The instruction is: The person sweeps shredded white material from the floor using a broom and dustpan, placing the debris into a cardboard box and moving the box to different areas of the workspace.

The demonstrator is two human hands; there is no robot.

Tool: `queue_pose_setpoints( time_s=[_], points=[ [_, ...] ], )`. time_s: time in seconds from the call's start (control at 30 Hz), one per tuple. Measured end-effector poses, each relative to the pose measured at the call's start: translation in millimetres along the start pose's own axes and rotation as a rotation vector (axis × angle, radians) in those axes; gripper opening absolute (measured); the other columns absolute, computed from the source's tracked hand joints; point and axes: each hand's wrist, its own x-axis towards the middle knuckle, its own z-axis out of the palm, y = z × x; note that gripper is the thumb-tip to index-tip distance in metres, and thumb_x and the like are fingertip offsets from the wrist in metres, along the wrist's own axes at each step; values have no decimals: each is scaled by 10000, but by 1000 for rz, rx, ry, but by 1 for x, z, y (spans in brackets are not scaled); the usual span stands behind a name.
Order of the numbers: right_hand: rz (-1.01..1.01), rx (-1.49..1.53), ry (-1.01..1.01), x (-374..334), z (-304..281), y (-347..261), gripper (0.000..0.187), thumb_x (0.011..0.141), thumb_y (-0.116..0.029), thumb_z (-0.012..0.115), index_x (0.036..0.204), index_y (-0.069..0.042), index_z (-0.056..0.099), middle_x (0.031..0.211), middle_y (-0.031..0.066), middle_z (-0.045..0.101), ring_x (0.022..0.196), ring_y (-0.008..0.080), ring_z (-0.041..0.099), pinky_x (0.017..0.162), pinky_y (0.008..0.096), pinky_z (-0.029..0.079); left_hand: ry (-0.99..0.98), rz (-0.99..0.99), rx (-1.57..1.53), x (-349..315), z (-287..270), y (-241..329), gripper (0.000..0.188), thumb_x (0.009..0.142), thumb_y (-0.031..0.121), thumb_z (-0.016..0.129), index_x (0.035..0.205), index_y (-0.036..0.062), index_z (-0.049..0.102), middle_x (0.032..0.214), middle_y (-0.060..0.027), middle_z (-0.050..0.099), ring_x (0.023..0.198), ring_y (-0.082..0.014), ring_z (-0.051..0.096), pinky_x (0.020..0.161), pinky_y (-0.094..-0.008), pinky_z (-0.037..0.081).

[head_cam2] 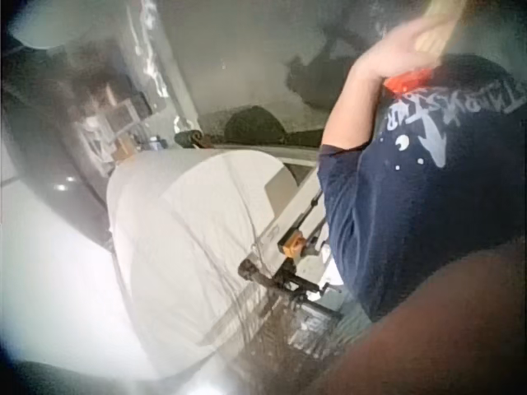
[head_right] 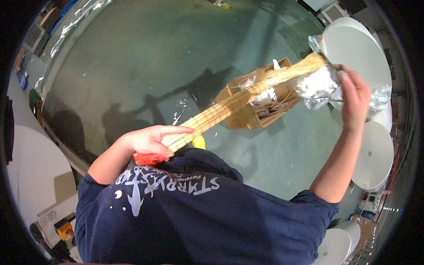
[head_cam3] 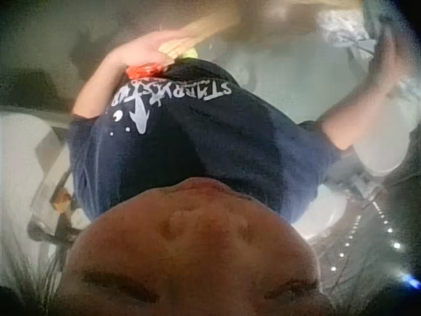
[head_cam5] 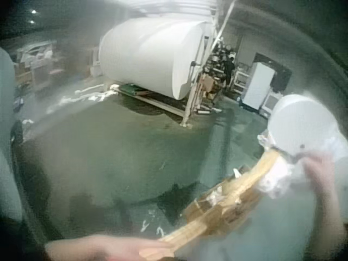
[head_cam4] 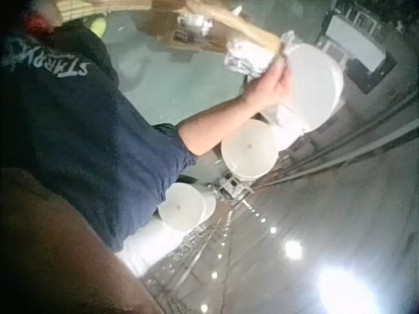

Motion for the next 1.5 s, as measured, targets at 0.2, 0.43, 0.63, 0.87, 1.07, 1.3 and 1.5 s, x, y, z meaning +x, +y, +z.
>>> queue_pose_setpoints(
  time_s=[0.2,0.43,0.63,0.87,1.07,1.3,1.5],
  points=[
    [148,-541,-342,33,101,64,309,730,-274,465,799,2,584,779,187,563,728,304,547,667,331,421,134,-106,147,-50,-12,-5,569,602,-21,595,1143,48,434,1131,-131,444,1011,-212,435,865,-301,315],
    [55,-659,-564,89,169,68,350,730,-314,429,757,-1,583,793,211,550,777,344,525,722,372,416,95,28,95,-94,8,26,518,613,-31,599,1108,48,470,1092,-175,451,983,-278,456,820,-300,347],
    [-1,-755,-581,125,176,53,419,757,-344,403,775,39,572,810,218,553,810,354,520,739,378,407,234,47,41,-151,35,18,492,590,-45,611,1065,10,498,1057,-189,476,947,-286,487,797,-298,361],
    [32,-837,-495,139,127,61,432,756,-354,427,751,57,561,773,229,553,755,349,530,701,374,405,256,144,55,-157,35,3,484,557,-42,628,1027,-26,515,1055,-212,471,957,-295,475,813,-309,340],
    [347,-546,-16,78,-103,145,352,794,-293,403,976,-17,522,828,75,562,620,127,463,512,260,354,477,-2,-44,-180,37,-41,553,546,81,680,1061,-4,498,1082,-143,479,984,-232,449,856,-325,305],
    [811,96,366,-111,-205,159,320,785,-367,459,789,-56,537,454,-43,342,322,45,265,289,192,201,736,-180,-518,-146,17,-152,835,657,29,545,1295,187,29,1035,-75,440,612,-177,540,481,-276,444],
    [1248,171,502,-240,-118,209,304,775,-397,455,718,-104,513,450,-55,325,329,62,252,298,197,210,1229,-420,-836,-133,69,-233,618,708,48,529,1239,162,234,866,-114,505,551,-189,523,404,-311,436]
  ],
)
